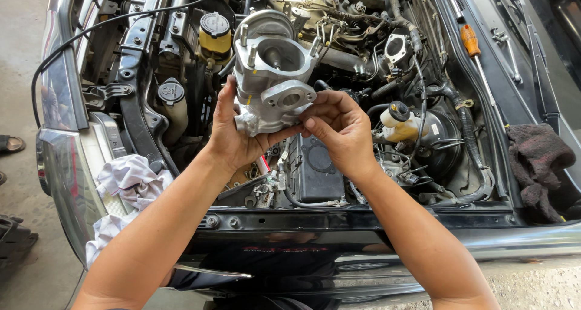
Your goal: The person holds a throttle body assembly and an EGR valve adapter over the open engine bay, aligns the two parts together, then positions the combined assembly onto the intake manifold studs and presses it into place. At the end the person reaches to a nearby tool cart and picks up a wrench.
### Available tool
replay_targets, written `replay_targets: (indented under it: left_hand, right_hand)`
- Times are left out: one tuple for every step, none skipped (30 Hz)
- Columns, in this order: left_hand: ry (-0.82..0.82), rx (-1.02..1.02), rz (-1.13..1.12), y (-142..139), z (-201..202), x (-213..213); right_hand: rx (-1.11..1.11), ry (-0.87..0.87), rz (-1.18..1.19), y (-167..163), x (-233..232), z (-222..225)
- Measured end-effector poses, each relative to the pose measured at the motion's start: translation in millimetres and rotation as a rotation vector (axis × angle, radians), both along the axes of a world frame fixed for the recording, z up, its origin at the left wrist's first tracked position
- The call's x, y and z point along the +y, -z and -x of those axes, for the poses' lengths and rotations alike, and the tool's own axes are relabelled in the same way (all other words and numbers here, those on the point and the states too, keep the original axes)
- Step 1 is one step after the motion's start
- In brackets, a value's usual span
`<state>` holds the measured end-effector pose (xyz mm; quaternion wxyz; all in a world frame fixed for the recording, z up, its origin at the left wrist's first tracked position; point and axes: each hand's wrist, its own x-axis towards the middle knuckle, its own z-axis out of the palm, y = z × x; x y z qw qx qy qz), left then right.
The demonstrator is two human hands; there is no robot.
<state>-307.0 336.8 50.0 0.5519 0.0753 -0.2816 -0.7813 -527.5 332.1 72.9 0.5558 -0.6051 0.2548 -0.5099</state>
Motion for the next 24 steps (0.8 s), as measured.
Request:
replay_targets:
  left_hand:
    - [0.010, 0.007, -0.001, 0, 0, 0]
    - [0.019, 0.014, -0.003, 0, 0, 1]
    - [0.012, 0.014, -0.004, 0, 0, 1]
    - [0.004, 0.013, -0.003, -1, 0, 2]
    - [-0.004, 0.012, 0.000, -2, -1, 2]
    - [-0.036, -0.015, 0.010, -3, -1, 3]
    - [-0.067, -0.042, 0.020, -3, -1, 3]
    - [-0.098, -0.068, 0.031, -4, -2, 3]
    - [-0.106, -0.066, 0.034, -4, -2, 3]
    - [-0.116, -0.064, 0.036, -4, -2, 3]
    - [-0.126, -0.063, 0.036, -3, -2, 4]
    - [-0.121, -0.056, 0.039, -2, -1, 4]
    - [-0.113, -0.049, 0.046, -1, -1, 4]
    - [-0.104, -0.042, 0.052, 0, -1, 5]
    - [-0.113, -0.050, 0.054, 1, -1, 6]
    - [-0.123, -0.057, 0.056, 3, 0, 7]
    - [-0.133, -0.065, 0.060, 4, 0, 8]
    - [-0.126, -0.048, 0.063, 4, 0, 8]
    - [-0.121, -0.030, 0.065, 5, -1, 9]
    - [-0.119, -0.013, 0.066, 5, -2, 10]
    - [-0.142, -0.014, 0.065, 5, -2, 11]
    - [-0.165, -0.015, 0.063, 4, -3, 12]
    - [-0.188, -0.017, 0.062, 3, -4, 12]
    - [-0.191, -0.007, 0.045, 2, -4, 13]
  right_hand:
    - [0.005, 0.011, 0.010, -1, 1, -2]
    - [0.009, 0.021, 0.020, -2, 3, -4]
    - [0.072, 0.076, 0.061, -3, 6, -5]
    - [0.133, 0.130, 0.103, -4, 8, -6]
    - [0.194, 0.185, 0.147, -6, 11, -7]
    - [0.293, 0.239, 0.310, -9, 15, -7]
    - [0.392, 0.293, 0.473, -12, 19, -7]
    - [0.491, 0.347, 0.638, -15, 21, -7]
    - [0.530, 0.364, 0.722, -19, 24, -7]
    - [0.568, 0.379, 0.805, -23, 26, -7]
    - [0.605, 0.392, 0.886, -26, 28, -8]
    - [0.688, 0.426, 0.937, -29, 29, -10]
    - [0.772, 0.464, 0.988, -32, 30, -12]
    - [0.857, 0.502, 1.038, -34, 31, -14]
    - [0.888, 0.517, 1.099, -37, 32, -16]
    - [0.920, 0.532, 1.161, -39, 33, -18]
    - [0.950, 0.547, 1.226, -41, 33, -19]
    - [0.957, 0.562, 1.234, -42, 34, -21]
    - [0.964, 0.576, 1.243, -43, 36, -23]
    - [0.969, 0.587, 1.251, -45, 37, -24]
    - [0.964, 0.579, 1.252, -46, 38, -26]
    - [0.960, 0.572, 1.251, -46, 38, -28]
    - [0.955, 0.565, 1.252, -47, 39, -30]
    - [0.947, 0.561, 1.243, -47, 39, -33]
